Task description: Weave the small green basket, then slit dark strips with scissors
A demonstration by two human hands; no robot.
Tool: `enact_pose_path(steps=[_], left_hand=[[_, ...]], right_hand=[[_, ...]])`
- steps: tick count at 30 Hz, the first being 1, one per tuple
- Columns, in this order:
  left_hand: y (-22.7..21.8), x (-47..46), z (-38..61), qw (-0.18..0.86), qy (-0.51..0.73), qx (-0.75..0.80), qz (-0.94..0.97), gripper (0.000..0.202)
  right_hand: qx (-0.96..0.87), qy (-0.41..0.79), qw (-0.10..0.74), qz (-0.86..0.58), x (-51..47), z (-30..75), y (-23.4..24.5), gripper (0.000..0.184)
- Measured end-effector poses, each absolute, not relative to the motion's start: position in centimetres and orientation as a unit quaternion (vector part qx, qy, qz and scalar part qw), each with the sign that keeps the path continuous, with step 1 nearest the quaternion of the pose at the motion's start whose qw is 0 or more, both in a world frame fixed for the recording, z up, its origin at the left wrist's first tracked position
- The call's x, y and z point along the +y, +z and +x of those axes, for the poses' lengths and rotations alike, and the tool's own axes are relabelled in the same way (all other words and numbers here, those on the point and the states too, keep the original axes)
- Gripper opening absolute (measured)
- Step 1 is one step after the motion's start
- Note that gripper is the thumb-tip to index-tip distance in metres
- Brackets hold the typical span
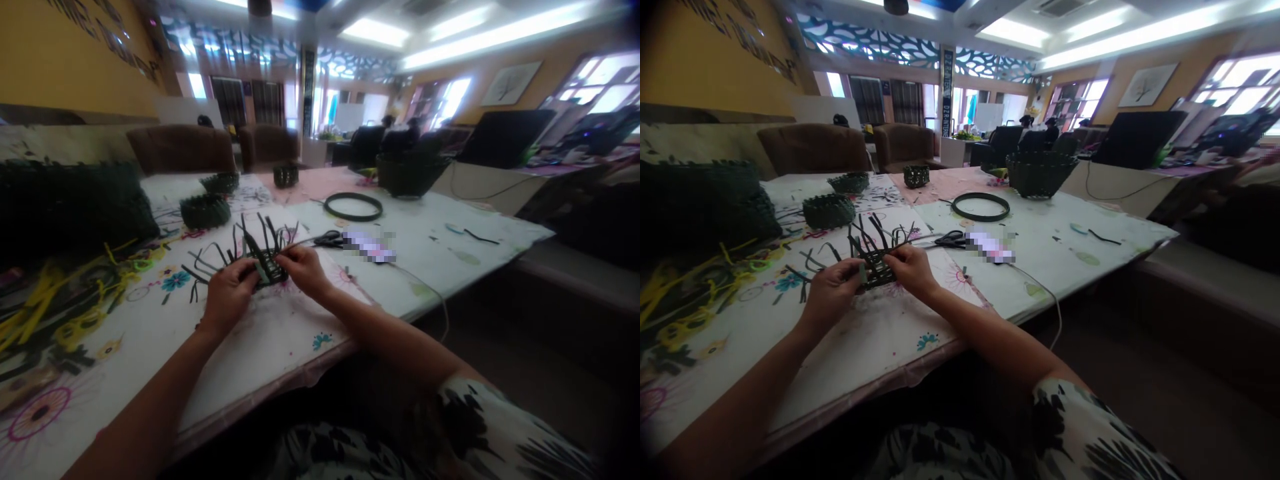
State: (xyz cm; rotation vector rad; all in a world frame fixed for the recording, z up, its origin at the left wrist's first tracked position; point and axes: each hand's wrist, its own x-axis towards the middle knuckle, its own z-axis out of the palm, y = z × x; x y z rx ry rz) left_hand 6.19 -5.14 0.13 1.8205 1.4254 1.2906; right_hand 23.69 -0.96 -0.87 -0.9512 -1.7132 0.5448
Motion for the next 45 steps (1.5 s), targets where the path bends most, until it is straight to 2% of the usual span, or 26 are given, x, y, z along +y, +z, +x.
enact_pose_path(steps=[2, 4, 6, 12, 14, 16, 20, 24, 27, 31, 33, 39, 41, 45], left_hand=[[0.0, -5.1, 6.1, 0.254, 0.482, 0.522, 0.657, 0.028], [-0.1, -5.0, 6.0, 0.253, 0.487, 0.518, 0.656, 0.028], [-0.3, -4.8, 5.9, 0.245, 0.491, 0.512, 0.661, 0.026], [-0.6, -4.7, 6.3, 0.251, 0.486, 0.514, 0.661, 0.023], [-0.6, -4.8, 6.5, 0.244, 0.476, 0.520, 0.666, 0.023], [-0.5, -4.9, 6.7, 0.229, 0.467, 0.520, 0.677, 0.022], [-0.6, -4.9, 6.8, 0.203, 0.456, 0.522, 0.692, 0.021], [-1.0, -4.7, 6.6, 0.195, 0.452, 0.546, 0.678, 0.022], [-1.2, -4.6, 6.5, 0.201, 0.447, 0.535, 0.688, 0.024], [-1.4, -4.6, 6.7, 0.208, 0.456, 0.537, 0.679, 0.027], [-1.4, -4.7, 6.8, 0.211, 0.448, 0.540, 0.680, 0.027], [-1.2, -5.0, 6.9, 0.195, 0.420, 0.546, 0.698, 0.025], [-1.1, -5.1, 6.8, 0.190, 0.406, 0.549, 0.706, 0.025], [-1.2, -5.2, 6.7, 0.194, 0.400, 0.544, 0.712, 0.027]], right_hand=[[-0.720, 0.230, 0.526, -0.389, -1.3, 23.7, -0.7, 0.008], [-0.737, 0.231, 0.517, -0.369, -1.5, 23.8, -0.2, 0.020], [-0.765, 0.229, 0.498, -0.340, -1.6, 24.1, 0.4, 0.025], [-0.838, 0.192, 0.439, -0.261, -1.9, 25.4, 2.1, 0.003], [-0.843, 0.167, 0.440, -0.261, -2.1, 25.6, 2.8, 0.008], [-0.871, 0.083, 0.415, -0.250, -2.4, 25.6, 3.8, 0.015], [-0.928, -0.183, 0.290, -0.149, -2.6, 25.0, 6.4, 0.022], [-0.937, -0.245, 0.219, -0.122, -2.5, 24.2, 9.1, 0.023], [-0.939, -0.262, 0.160, -0.153, -2.2, 23.8, 10.7, 0.014], [-0.930, -0.254, 0.067, -0.258, -1.8, 23.6, 12.1, 0.010], [-0.932, -0.245, 0.039, -0.265, -1.8, 23.3, 12.6, 0.008], [-0.966, -0.222, 0.034, -0.125, -2.2, 21.0, 13.3, 0.016], [-0.979, -0.155, 0.023, -0.127, -2.0, 20.1, 13.4, 0.016], [-0.950, 0.037, 0.054, -0.306, -0.9, 19.3, 13.5, 0.008]])
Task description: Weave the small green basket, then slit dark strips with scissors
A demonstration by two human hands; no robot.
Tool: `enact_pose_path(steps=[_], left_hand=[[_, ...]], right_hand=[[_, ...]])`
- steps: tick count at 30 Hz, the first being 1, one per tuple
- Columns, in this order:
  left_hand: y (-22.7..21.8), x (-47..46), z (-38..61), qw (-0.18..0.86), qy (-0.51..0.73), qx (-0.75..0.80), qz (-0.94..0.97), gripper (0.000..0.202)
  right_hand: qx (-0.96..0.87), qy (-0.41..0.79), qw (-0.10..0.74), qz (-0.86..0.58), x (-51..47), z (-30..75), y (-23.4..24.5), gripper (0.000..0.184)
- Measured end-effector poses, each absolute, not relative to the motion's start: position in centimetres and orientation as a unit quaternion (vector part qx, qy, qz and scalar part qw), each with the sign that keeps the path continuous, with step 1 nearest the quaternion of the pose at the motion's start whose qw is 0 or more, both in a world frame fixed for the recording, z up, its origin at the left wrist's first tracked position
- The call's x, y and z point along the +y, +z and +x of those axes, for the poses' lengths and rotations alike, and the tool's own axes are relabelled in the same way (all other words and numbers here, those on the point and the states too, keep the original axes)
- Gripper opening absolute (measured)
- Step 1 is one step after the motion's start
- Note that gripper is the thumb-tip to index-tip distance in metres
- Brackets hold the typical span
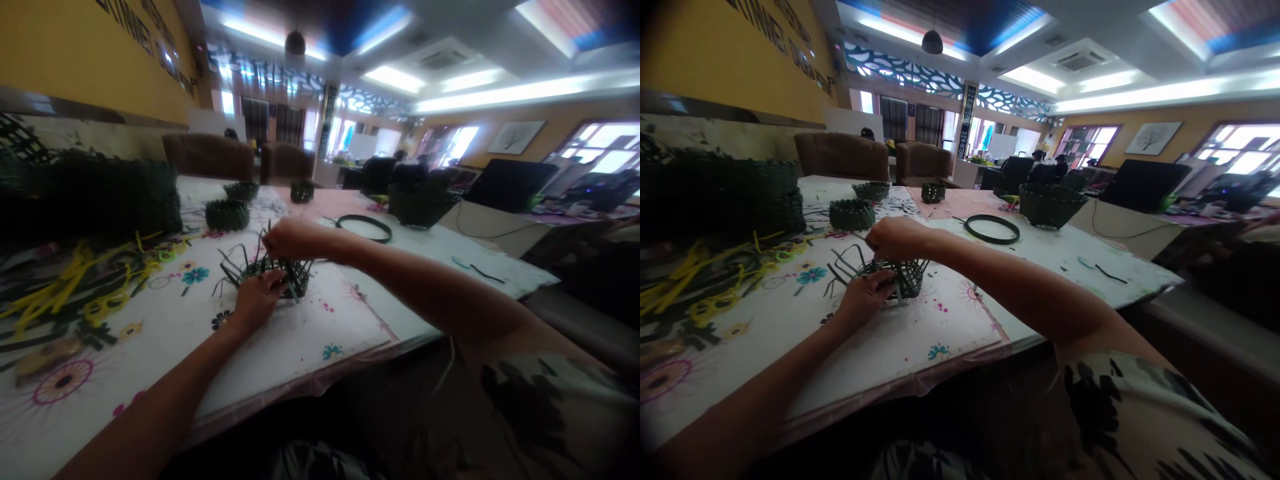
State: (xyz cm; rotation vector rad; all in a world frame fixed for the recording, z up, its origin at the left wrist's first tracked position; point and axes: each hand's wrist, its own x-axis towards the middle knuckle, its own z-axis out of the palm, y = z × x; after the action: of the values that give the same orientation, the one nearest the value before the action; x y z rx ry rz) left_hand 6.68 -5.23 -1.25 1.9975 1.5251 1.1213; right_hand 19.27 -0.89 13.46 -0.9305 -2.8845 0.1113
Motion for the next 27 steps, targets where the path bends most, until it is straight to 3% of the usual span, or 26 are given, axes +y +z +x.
enact_pose_path(steps=[7, 14, 18, 23, 25, 27], left_hand=[[-1.5, -5.3, 7.1, 0.181, 0.413, 0.510, 0.732, 0.024], [-1.2, -5.6, 7.2, 0.149, 0.406, 0.529, 0.730, 0.023], [-1.3, -5.6, 7.3, 0.153, 0.405, 0.530, 0.729, 0.022], [-1.3, -5.3, 7.3, 0.145, 0.415, 0.536, 0.720, 0.023], [-1.2, -5.3, 7.2, 0.144, 0.421, 0.542, 0.713, 0.023], [-1.1, -5.3, 7.2, 0.139, 0.422, 0.545, 0.711, 0.023]], right_hand=[[-0.875, 0.197, 0.099, -0.430, 1.5, 20.5, 12.2, 0.027], [-0.852, 0.271, 0.180, -0.411, 3.1, 22.2, 12.3, 0.036], [-0.847, 0.264, 0.214, -0.410, 2.6, 23.0, 12.5, 0.034], [-0.857, 0.243, 0.187, -0.413, -0.2, 22.5, 13.2, 0.034], [-0.871, 0.178, 0.187, -0.418, -1.9, 22.0, 13.6, 0.033], [-0.895, 0.041, 0.172, -0.410, -3.6, 21.4, 14.0, 0.027]])
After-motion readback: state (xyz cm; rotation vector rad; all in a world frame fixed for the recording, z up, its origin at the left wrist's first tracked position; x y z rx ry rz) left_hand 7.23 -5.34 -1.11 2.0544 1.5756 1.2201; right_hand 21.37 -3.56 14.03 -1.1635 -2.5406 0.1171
